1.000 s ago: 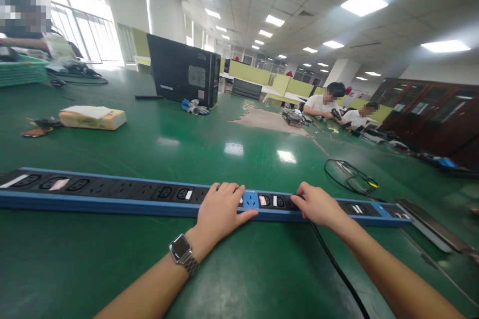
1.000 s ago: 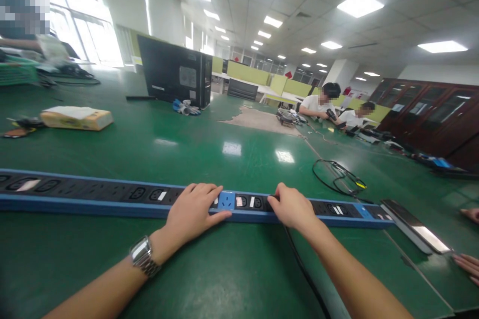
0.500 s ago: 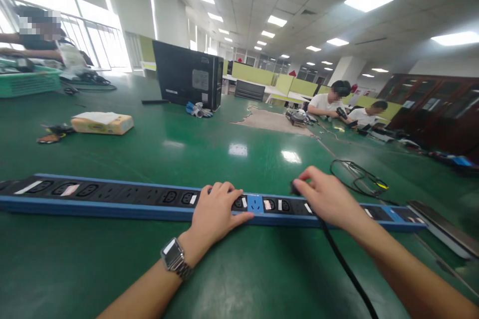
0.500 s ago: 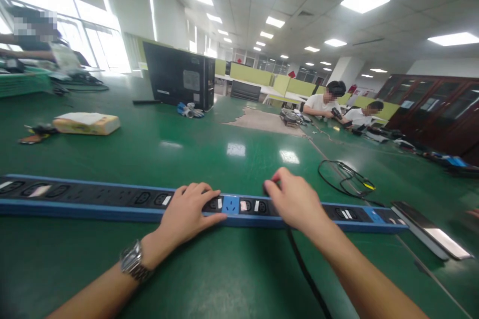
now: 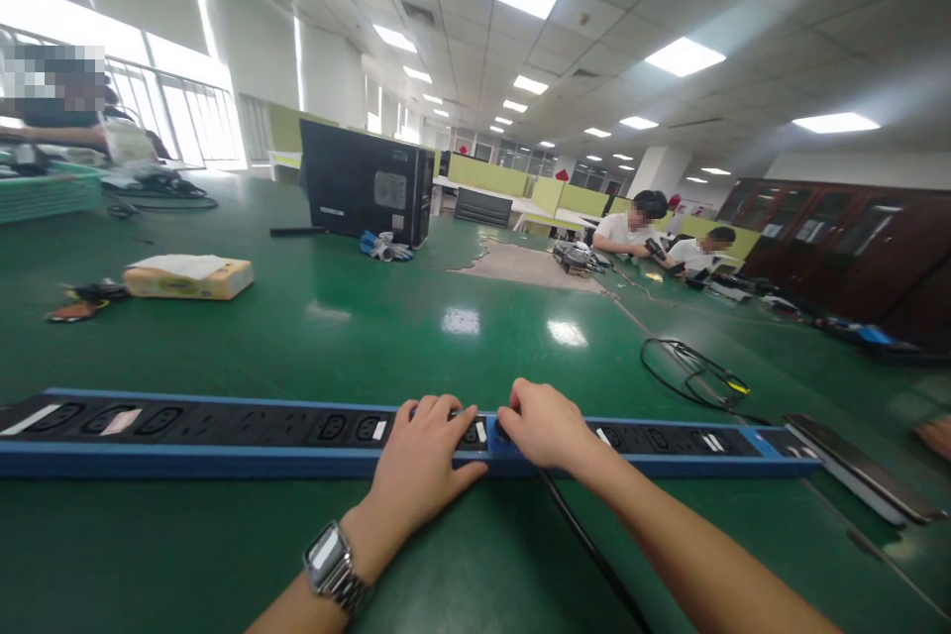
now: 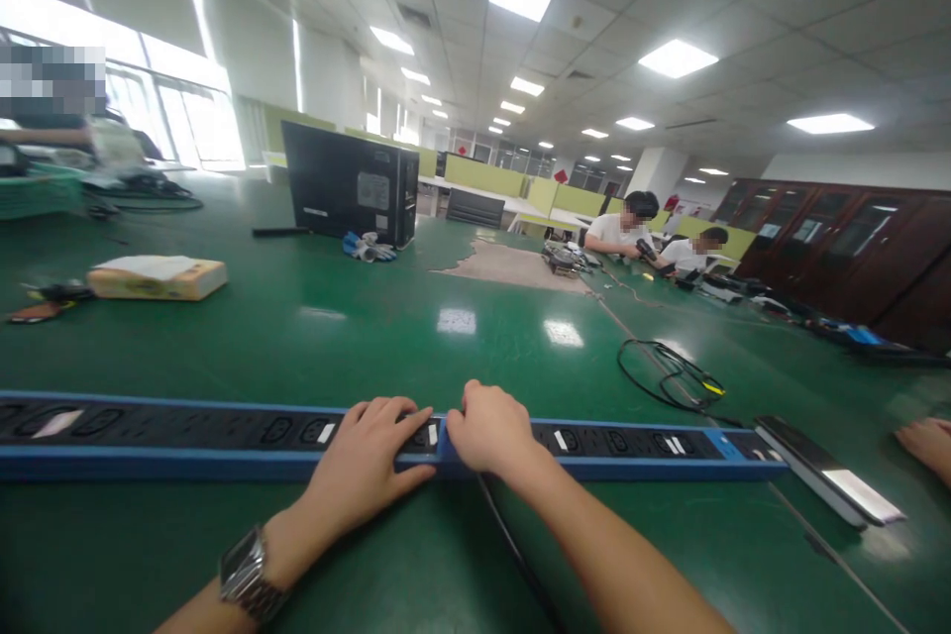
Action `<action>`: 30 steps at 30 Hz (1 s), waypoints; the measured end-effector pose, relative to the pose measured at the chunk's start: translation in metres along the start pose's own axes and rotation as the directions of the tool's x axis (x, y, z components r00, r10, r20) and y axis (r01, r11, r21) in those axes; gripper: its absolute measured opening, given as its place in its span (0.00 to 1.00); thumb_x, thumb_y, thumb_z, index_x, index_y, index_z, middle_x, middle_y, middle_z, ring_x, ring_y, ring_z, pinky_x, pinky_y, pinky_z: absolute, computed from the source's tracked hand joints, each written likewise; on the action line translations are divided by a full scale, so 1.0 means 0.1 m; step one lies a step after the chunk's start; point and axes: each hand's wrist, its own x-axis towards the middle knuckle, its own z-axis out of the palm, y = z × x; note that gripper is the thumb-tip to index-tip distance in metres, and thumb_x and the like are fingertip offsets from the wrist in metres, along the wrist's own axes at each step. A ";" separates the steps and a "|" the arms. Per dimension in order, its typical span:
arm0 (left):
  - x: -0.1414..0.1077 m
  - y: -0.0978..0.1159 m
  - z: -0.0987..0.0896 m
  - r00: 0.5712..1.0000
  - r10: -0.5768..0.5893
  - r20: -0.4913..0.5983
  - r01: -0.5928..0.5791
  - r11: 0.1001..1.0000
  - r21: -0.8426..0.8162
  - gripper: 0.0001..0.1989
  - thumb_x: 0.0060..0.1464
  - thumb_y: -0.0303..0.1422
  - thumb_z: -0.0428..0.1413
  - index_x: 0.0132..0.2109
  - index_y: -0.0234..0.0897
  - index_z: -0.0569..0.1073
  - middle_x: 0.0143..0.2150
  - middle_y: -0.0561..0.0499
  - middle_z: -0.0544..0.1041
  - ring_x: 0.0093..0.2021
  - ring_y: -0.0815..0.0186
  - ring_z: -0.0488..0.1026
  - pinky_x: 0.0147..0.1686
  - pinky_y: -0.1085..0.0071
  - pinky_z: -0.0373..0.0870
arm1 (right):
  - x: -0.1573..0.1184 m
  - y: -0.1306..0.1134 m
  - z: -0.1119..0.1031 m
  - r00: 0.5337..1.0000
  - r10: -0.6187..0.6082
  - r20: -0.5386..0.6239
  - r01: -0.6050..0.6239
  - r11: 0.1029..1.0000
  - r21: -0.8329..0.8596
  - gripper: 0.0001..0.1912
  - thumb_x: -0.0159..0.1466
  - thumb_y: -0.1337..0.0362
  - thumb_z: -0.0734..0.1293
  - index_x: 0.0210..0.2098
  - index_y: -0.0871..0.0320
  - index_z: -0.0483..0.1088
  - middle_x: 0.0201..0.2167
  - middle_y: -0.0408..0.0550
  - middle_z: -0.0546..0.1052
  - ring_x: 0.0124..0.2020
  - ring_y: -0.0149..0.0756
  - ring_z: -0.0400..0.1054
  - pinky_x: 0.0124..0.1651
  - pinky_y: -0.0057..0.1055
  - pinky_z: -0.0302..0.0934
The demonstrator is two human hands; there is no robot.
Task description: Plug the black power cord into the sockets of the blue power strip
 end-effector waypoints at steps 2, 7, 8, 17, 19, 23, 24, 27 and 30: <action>0.00 0.01 0.00 1.000 -0.001 -0.003 0.001 1.000 0.003 0.27 0.48 0.44 0.61 0.56 0.44 0.71 0.51 0.47 0.72 0.51 0.53 0.66 0.53 0.55 0.58 | -0.01 0.01 0.01 1.000 -0.013 0.027 0.013 1.000 0.017 0.14 0.62 0.55 0.59 0.35 0.56 0.72 0.35 0.50 0.79 0.38 0.40 0.73 0.36 0.30 0.59; -0.01 0.01 -0.01 1.000 0.009 -0.008 -0.009 1.000 -0.001 0.27 0.48 0.43 0.61 0.55 0.44 0.71 0.51 0.47 0.72 0.51 0.54 0.66 0.53 0.55 0.58 | -0.12 -0.10 0.05 0.999 0.012 -0.035 -0.013 0.999 -0.031 0.15 0.64 0.57 0.56 0.40 0.56 0.70 0.37 0.54 0.78 0.39 0.44 0.73 0.38 0.35 0.59; -0.01 0.01 -0.01 1.000 0.011 -0.007 -0.011 1.000 0.000 0.26 0.48 0.43 0.61 0.55 0.44 0.71 0.51 0.47 0.72 0.51 0.54 0.66 0.53 0.56 0.58 | -0.14 -0.11 0.05 0.999 0.008 -0.048 -0.010 0.999 -0.046 0.15 0.63 0.57 0.56 0.40 0.57 0.70 0.37 0.54 0.78 0.39 0.46 0.73 0.38 0.36 0.60; -0.01 0.00 0.02 1.000 0.006 -0.017 -0.006 1.000 0.006 0.28 0.48 0.46 0.61 0.56 0.44 0.70 0.51 0.47 0.72 0.52 0.52 0.65 0.54 0.55 0.58 | -0.04 0.00 0.06 0.995 0.072 -0.066 -0.076 0.996 -0.051 0.14 0.66 0.56 0.55 0.40 0.57 0.67 0.37 0.54 0.77 0.40 0.45 0.73 0.38 0.35 0.60; -0.01 0.00 0.02 1.000 0.006 -0.019 -0.006 1.000 0.002 0.28 0.48 0.46 0.61 0.56 0.44 0.70 0.51 0.47 0.72 0.51 0.53 0.65 0.54 0.55 0.58 | -0.05 -0.03 0.08 0.997 0.044 -0.056 -0.047 0.998 -0.044 0.13 0.66 0.55 0.56 0.39 0.56 0.66 0.36 0.52 0.78 0.39 0.43 0.73 0.37 0.34 0.59; -0.01 0.01 0.02 1.000 0.010 -0.018 -0.010 1.000 0.001 0.28 0.48 0.46 0.61 0.55 0.43 0.70 0.51 0.46 0.72 0.51 0.52 0.65 0.54 0.54 0.58 | -0.08 -0.05 0.09 0.996 0.040 -0.074 -0.046 0.995 -0.086 0.14 0.65 0.56 0.56 0.41 0.57 0.66 0.36 0.53 0.78 0.38 0.43 0.73 0.37 0.33 0.58; -0.01 0.01 0.02 1.000 0.010 -0.019 -0.010 1.000 0.002 0.28 0.48 0.46 0.61 0.55 0.43 0.70 0.51 0.46 0.72 0.51 0.52 0.65 0.54 0.55 0.58 | -0.08 -0.04 0.09 0.997 0.037 -0.067 -0.043 0.995 -0.087 0.14 0.65 0.56 0.57 0.41 0.57 0.67 0.36 0.53 0.78 0.38 0.42 0.72 0.37 0.32 0.58; -0.01 0.01 0.01 1.000 0.007 -0.017 -0.006 1.000 0.003 0.28 0.49 0.46 0.61 0.56 0.43 0.70 0.51 0.46 0.72 0.51 0.52 0.65 0.54 0.54 0.58 | -0.08 -0.02 0.07 1.000 0.022 -0.022 -0.023 0.999 -0.033 0.13 0.64 0.55 0.57 0.37 0.56 0.68 0.35 0.51 0.78 0.38 0.40 0.72 0.36 0.31 0.57; 0.00 0.01 0.00 1.000 0.005 -0.004 -0.005 1.000 0.000 0.28 0.49 0.44 0.61 0.56 0.43 0.70 0.51 0.47 0.72 0.51 0.52 0.65 0.54 0.54 0.58 | -0.07 -0.03 0.05 0.998 0.024 -0.058 -0.027 0.998 -0.054 0.15 0.65 0.56 0.56 0.39 0.57 0.68 0.36 0.53 0.78 0.38 0.43 0.72 0.35 0.33 0.57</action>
